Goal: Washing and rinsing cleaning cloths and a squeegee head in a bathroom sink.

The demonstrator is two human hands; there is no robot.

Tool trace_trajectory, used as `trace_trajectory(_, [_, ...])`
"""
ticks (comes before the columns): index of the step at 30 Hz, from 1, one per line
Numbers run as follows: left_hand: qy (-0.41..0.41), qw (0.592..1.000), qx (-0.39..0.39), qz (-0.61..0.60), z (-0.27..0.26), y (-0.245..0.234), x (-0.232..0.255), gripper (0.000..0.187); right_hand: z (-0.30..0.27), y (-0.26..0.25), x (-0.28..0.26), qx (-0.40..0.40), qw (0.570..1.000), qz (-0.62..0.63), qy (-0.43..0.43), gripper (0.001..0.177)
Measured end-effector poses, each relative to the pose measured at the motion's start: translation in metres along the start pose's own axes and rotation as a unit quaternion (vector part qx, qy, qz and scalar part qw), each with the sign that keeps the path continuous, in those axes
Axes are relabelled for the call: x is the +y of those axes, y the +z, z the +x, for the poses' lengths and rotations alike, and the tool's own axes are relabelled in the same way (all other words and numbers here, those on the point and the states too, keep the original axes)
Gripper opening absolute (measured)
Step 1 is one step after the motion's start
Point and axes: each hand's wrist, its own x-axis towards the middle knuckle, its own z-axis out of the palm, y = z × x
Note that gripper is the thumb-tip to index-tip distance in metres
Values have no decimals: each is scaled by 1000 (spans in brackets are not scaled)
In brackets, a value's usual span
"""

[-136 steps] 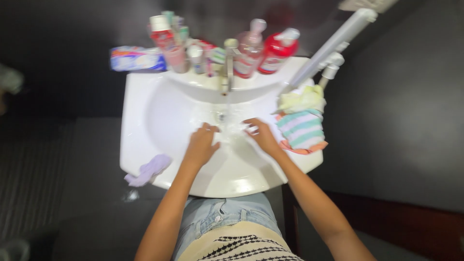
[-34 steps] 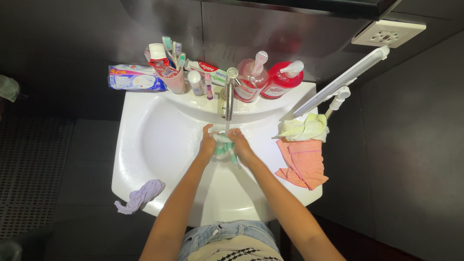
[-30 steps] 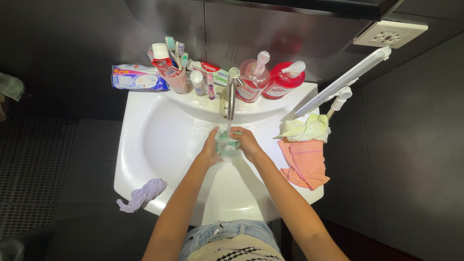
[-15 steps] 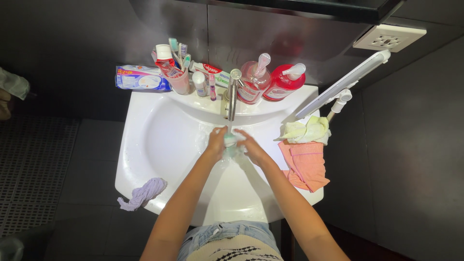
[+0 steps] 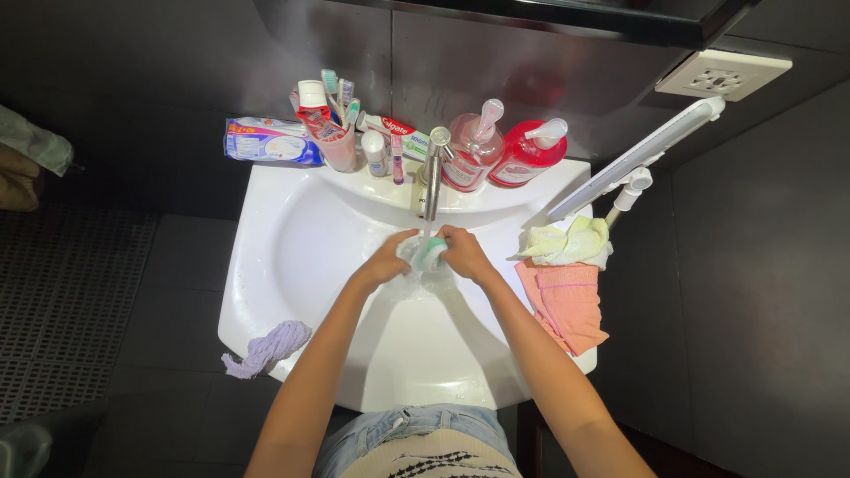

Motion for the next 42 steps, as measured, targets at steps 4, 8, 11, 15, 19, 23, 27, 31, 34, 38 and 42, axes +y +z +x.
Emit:
trace_trajectory(4, [37,995,-60,70,-7,13,15,101,7,1,17,-77,972,222,2,32])
trace_trajectory(8, [9,997,-64,-40,-24,14,31,92,3,-4,34,-110,894,431,61,41])
trace_trajectory(11, [-7,997,-80,-21,-26,9,33,86,-15,-14,14,-95,900,418,78,58])
trace_trajectory(15, [-21,977,-72,197,-9,12,26,81,-26,-16,10,-121,978,-31,-166,101])
trace_trajectory(19, [17,983,-94,155,-12,19,51,77,-37,12,-10,-82,961,-174,-198,97])
trace_trajectory(23, [70,951,-72,292,10,23,18,74,-21,30,10,19,928,-335,-163,39])
trace_trajectory(27, [-23,950,35,310,-27,39,67,61,-16,30,-12,-2,933,-354,-68,30])
trace_trajectory(31, [-48,922,76,377,-22,45,52,21,-11,34,-11,-5,931,-363,-48,20])
trace_trajectory(34, [-54,924,79,369,-37,47,60,20,-15,35,-19,-51,936,-349,-16,21])
trace_trajectory(38, [25,867,92,488,-28,49,27,16,-15,43,-16,-75,959,-270,52,29])
trace_trajectory(42, [55,843,91,527,-16,47,2,16,-13,51,7,-68,973,-218,16,34])
